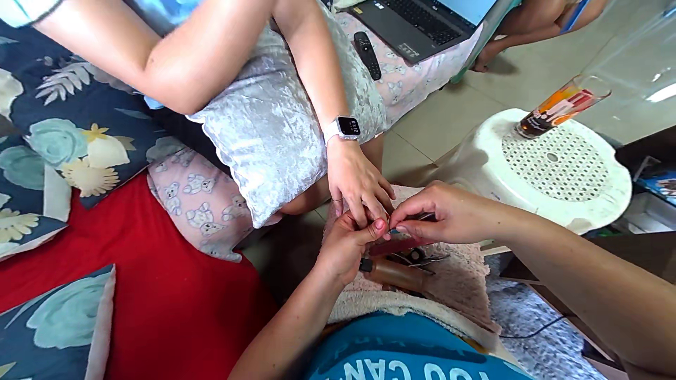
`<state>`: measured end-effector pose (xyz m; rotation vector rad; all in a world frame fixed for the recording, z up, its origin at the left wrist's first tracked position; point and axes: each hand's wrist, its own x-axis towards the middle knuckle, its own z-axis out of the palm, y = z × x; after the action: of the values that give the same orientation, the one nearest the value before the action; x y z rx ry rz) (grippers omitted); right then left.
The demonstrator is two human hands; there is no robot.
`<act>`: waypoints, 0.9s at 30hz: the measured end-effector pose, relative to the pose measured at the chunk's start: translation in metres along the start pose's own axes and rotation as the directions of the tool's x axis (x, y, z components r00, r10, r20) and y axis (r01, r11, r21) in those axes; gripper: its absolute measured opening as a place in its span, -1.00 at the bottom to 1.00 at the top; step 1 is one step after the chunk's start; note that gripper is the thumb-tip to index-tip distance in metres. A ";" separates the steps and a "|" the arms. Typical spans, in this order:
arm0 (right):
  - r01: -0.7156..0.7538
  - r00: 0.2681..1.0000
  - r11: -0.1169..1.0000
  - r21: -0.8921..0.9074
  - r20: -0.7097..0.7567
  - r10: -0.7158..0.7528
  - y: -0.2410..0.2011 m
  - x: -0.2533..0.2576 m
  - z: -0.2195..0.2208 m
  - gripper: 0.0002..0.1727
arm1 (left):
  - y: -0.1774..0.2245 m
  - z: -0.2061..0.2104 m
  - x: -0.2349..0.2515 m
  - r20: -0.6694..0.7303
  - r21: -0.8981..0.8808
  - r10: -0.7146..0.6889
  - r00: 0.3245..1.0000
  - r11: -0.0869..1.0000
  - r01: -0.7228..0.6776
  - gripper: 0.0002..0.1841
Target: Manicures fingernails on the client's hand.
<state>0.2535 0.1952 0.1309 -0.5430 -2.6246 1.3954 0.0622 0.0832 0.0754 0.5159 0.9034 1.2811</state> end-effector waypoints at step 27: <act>0.043 0.998 0.993 0.109 0.038 -0.047 -0.001 -0.004 -0.027 -0.82 | -0.003 0.002 0.007 0.028 -0.067 -0.049 0.998 0.996 0.051 -0.90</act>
<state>0.2644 0.2142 0.1472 -0.4439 -2.5559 1.5399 0.0660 0.0898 0.0721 0.4533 0.8435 1.2522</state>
